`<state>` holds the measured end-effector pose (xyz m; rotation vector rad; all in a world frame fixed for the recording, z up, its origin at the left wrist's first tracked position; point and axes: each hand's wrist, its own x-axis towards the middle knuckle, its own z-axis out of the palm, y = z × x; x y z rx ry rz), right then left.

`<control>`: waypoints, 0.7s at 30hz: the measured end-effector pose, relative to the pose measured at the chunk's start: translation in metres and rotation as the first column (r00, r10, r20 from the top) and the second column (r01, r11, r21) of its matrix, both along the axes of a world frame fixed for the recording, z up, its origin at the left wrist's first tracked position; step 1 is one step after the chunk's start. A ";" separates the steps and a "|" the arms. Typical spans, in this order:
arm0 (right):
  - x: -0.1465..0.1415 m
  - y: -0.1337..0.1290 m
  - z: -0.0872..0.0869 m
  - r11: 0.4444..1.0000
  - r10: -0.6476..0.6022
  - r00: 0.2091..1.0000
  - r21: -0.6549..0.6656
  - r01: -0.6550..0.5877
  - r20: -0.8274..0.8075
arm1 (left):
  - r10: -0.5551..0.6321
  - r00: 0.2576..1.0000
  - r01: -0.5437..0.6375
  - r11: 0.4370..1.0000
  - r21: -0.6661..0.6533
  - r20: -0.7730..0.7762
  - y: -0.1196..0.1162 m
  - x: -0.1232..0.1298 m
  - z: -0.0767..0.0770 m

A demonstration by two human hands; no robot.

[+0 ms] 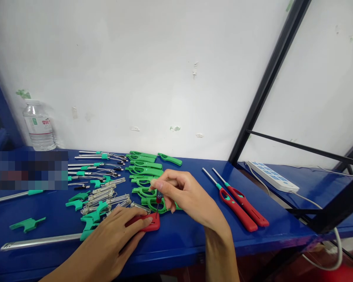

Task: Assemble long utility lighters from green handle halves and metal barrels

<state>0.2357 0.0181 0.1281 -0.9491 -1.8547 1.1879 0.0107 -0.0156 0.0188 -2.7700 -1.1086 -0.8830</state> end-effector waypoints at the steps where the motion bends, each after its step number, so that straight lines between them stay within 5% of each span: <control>1: 0.000 0.000 0.000 1.000 -0.006 1.000 0.000 0.006 -0.003 | -0.002 1.000 0.002 1.000 -0.001 0.003 0.000 0.000 0.000; 21: -0.001 -0.002 -0.002 1.000 -0.002 1.000 0.006 0.002 -0.005 | -0.002 1.000 0.002 0.999 -0.033 -0.006 0.000 0.001 0.001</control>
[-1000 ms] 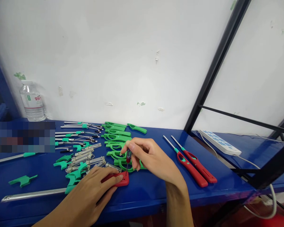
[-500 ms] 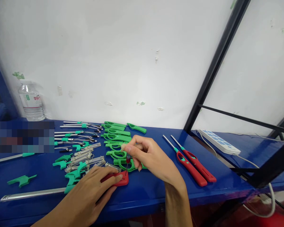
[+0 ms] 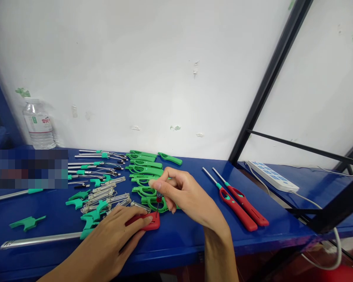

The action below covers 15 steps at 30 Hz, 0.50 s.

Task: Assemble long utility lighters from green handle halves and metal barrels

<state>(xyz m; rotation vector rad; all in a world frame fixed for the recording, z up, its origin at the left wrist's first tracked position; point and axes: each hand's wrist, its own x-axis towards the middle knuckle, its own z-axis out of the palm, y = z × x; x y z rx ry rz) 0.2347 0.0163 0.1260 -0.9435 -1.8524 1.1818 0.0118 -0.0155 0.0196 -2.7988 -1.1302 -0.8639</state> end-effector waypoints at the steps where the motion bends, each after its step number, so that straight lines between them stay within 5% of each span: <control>1: 0.000 0.000 0.000 1.000 0.003 1.000 -0.002 -0.003 -0.003 | -0.002 1.000 0.002 1.000 -0.002 -0.001 0.000 0.000 0.000; 15: -0.003 0.002 -0.001 1.000 -0.011 1.000 -0.016 0.010 -0.026 | -0.001 1.000 0.002 1.000 0.006 -0.008 -0.002 -0.001 0.000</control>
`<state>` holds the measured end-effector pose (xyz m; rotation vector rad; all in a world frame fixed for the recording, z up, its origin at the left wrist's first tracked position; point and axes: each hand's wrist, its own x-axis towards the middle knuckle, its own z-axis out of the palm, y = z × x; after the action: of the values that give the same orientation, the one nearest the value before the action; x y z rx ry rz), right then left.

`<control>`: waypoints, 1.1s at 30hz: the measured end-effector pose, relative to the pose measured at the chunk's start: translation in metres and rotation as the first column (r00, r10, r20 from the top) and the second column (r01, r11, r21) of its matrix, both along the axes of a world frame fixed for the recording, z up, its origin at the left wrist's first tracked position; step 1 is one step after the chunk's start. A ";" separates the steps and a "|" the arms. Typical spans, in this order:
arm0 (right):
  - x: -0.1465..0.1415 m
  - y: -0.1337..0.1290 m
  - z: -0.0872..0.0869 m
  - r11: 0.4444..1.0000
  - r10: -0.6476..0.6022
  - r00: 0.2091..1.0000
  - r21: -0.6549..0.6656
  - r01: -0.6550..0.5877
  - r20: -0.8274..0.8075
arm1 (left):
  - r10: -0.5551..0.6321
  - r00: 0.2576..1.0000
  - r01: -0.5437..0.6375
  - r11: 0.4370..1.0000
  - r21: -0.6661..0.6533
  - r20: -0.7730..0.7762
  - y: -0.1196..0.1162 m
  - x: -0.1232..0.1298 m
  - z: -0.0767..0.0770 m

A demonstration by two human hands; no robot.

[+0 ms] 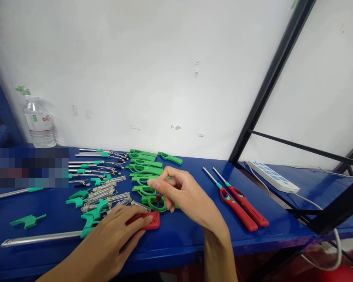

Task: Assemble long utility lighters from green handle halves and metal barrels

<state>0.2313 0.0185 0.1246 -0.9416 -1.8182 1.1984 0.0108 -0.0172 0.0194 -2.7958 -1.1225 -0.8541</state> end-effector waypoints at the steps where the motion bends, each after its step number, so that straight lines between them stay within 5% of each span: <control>1: 0.000 -0.001 0.000 1.000 0.007 1.000 -0.003 -0.007 -0.004 | 0.002 1.000 -0.002 1.000 -0.004 0.001 0.000 0.000 0.000; 33: -0.001 -0.001 -0.001 1.000 0.022 1.000 -0.020 -0.022 -0.001 | -0.001 1.000 0.000 0.999 0.038 0.028 -0.001 0.000 0.003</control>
<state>0.2306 0.0171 0.1233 -0.9339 -1.8240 1.2322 0.0112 -0.0182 0.0222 -2.7623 -1.0967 -0.9079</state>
